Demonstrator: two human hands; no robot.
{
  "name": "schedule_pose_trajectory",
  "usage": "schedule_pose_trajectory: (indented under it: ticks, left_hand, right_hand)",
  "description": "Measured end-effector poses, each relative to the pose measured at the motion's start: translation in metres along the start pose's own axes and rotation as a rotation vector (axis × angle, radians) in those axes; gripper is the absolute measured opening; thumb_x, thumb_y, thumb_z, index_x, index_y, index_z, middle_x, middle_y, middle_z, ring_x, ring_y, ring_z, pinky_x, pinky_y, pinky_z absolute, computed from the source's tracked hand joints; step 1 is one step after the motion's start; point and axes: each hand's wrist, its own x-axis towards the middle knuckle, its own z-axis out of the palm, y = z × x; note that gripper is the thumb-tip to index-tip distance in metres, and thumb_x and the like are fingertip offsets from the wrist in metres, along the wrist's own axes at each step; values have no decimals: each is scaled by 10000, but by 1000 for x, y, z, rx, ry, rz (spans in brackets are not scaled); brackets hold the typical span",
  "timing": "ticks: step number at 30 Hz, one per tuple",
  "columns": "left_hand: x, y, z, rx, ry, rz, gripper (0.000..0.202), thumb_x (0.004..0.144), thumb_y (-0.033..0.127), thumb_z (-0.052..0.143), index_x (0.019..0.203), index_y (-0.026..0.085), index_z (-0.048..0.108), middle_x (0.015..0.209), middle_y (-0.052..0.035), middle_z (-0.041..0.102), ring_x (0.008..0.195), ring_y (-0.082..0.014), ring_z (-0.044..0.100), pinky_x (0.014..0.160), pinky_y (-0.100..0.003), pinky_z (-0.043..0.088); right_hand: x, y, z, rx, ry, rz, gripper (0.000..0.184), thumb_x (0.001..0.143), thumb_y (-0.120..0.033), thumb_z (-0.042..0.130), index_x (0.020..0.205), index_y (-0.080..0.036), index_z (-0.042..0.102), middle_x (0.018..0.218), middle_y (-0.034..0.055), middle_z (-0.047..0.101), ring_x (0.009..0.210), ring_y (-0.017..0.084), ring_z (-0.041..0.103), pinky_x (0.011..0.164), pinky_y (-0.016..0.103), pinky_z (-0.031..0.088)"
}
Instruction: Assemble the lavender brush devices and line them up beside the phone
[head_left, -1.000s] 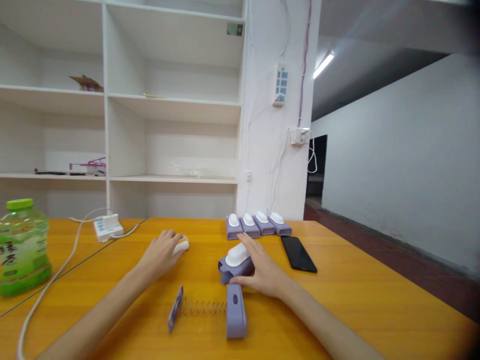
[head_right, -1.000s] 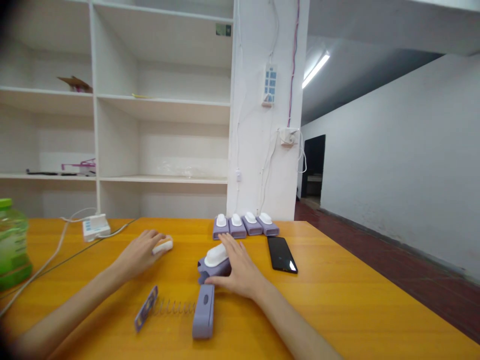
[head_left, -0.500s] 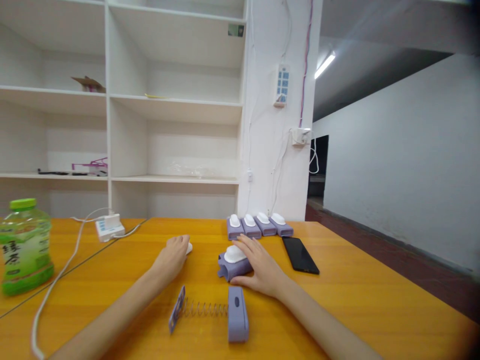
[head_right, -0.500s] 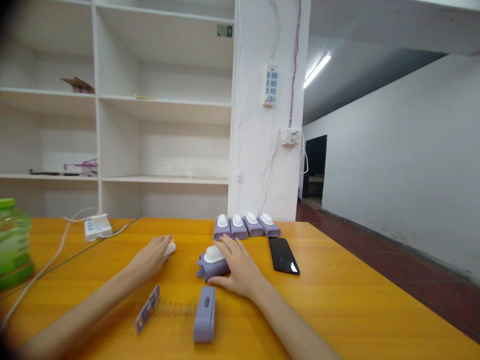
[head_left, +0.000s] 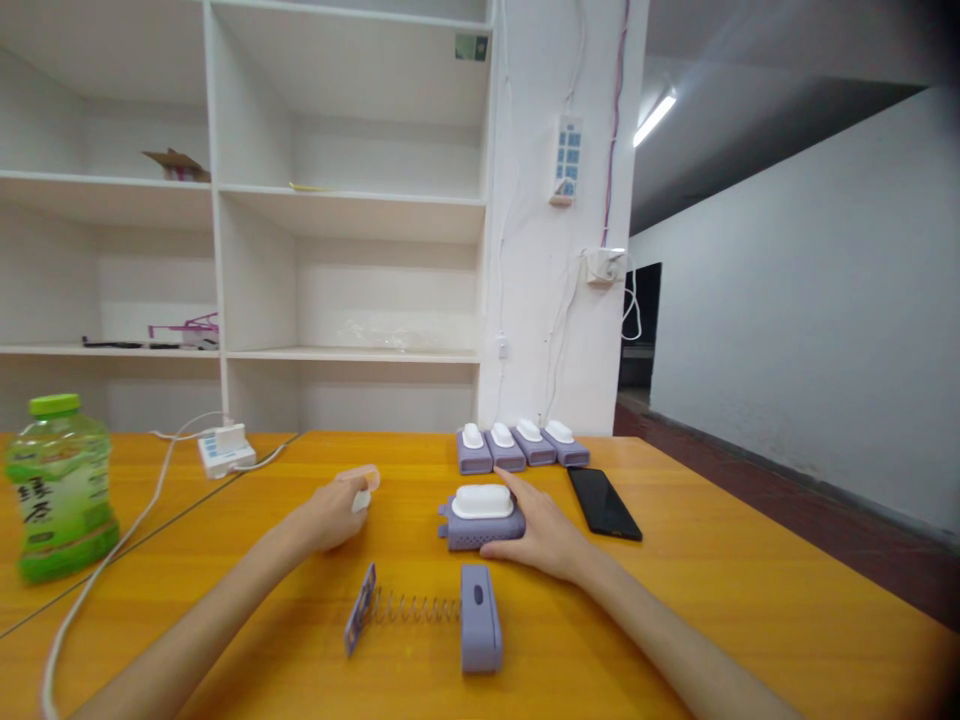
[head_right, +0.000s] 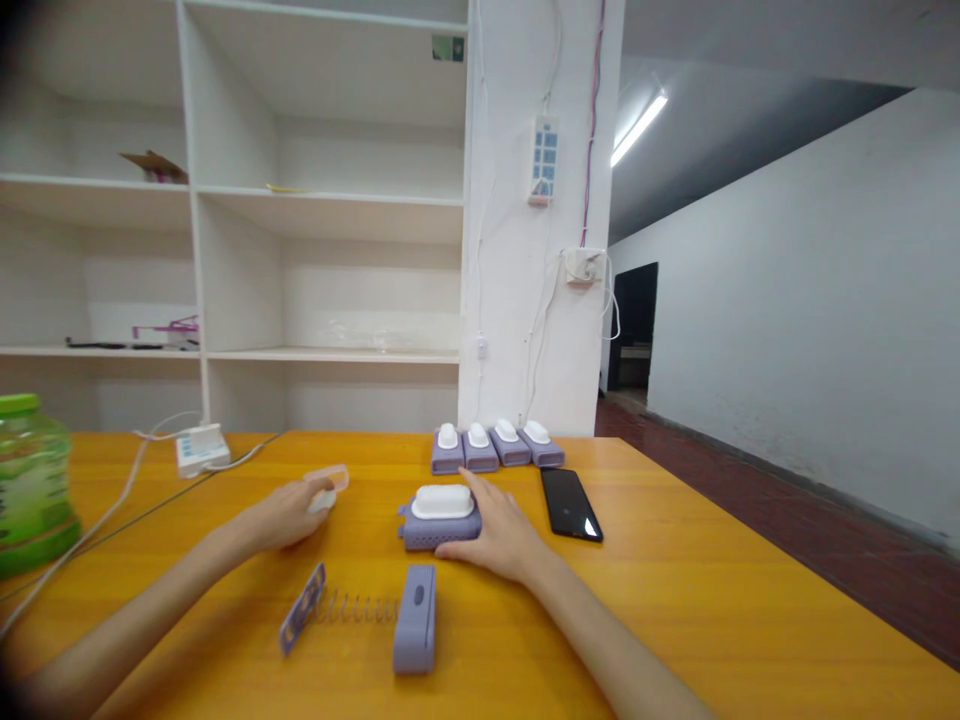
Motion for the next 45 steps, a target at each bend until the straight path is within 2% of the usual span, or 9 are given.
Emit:
schedule_pose_trajectory:
  ticks: [5, 10, 13, 16, 21, 25, 29, 35, 45]
  left_hand:
    - [0, 0, 3, -31, 39, -40, 259, 795, 200, 555, 1040, 186, 638, 1050, -138, 742, 1017, -304, 688, 840, -337, 466]
    - [1, -6, -1, -98, 68, -104, 201, 758, 231, 574, 949, 170, 585, 869, -147, 734, 856, -324, 698, 700, -325, 437]
    - [1, -5, -3, -206, 93, -121, 268, 767, 272, 582, 1003, 153, 538, 822, -138, 721, 785, -313, 696, 645, -315, 426]
    - [-1, 3, -5, -389, 87, -106, 375, 816, 342, 558, 1123, 142, 478, 769, -77, 714, 633, -249, 689, 570, -288, 439]
    - [-8, 28, -5, -745, 7, -23, 451, 848, 431, 561, 1218, 196, 455, 753, -4, 716, 516, -181, 682, 501, -254, 499]
    - [-10, 48, -5, -969, -63, -47, 471, 800, 562, 633, 1034, 168, 524, 721, -69, 738, 589, -227, 729, 553, -305, 572]
    - [-11, 59, -5, -1108, -109, -83, 526, 748, 604, 702, 972, 164, 524, 725, -99, 754, 618, -216, 732, 587, -302, 579]
    - [-13, 64, 11, -1194, -207, -96, 653, 657, 609, 792, 1037, 147, 529, 646, -66, 734, 524, -179, 674, 537, -278, 533]
    - [-12, 70, 32, -1301, -247, -70, 627, 641, 618, 814, 979, 173, 528, 651, -26, 701, 534, -130, 632, 548, -229, 487]
  right_hand:
    - [-5, -39, 13, -270, 209, 291, 906, 869, -695, 542, 1529, -114, 325, 1175, 259, 663, 1104, 461, 603, 942, 617, 368]
    - [-12, -59, 3, 90, 52, 67, 542, 1014, -481, 425, 1479, -206, 385, 773, 45, 705, 692, 229, 663, 675, 331, 488]
    - [-8, -46, -7, 67, 98, -186, 461, 963, -179, 432, 1420, -229, 468, 1061, 82, 704, 979, 225, 655, 869, 358, 497]
    - [0, -28, -11, -95, 55, -332, 674, 822, -68, 499, 1469, -243, 430, 1501, 101, 465, 1395, 278, 394, 1142, 484, 306]
    - [13, -19, -4, -91, -81, -298, 850, 846, -436, 677, 1561, -280, 245, 1593, 84, 347, 1461, 304, 298, 1211, 566, 130]
    - [16, -34, 2, -152, 67, -275, 789, 763, -620, 743, 1415, -249, 498, 1318, 120, 587, 1261, 333, 495, 1190, 572, 170]
    - [15, -42, 0, -205, 140, -225, 770, 652, -731, 768, 1223, -229, 644, 1174, 132, 617, 1156, 361, 526, 1094, 566, 312]
    - [16, -16, 9, 38, 22, -45, 1249, 521, -717, 841, 1541, -233, 305, 1510, 168, 440, 1381, 381, 412, 1125, 545, 323]
    - [8, -8, 22, 238, 81, -21, 1087, 543, -625, 882, 1458, -261, 420, 1390, 107, 577, 1254, 330, 557, 1057, 476, 433]
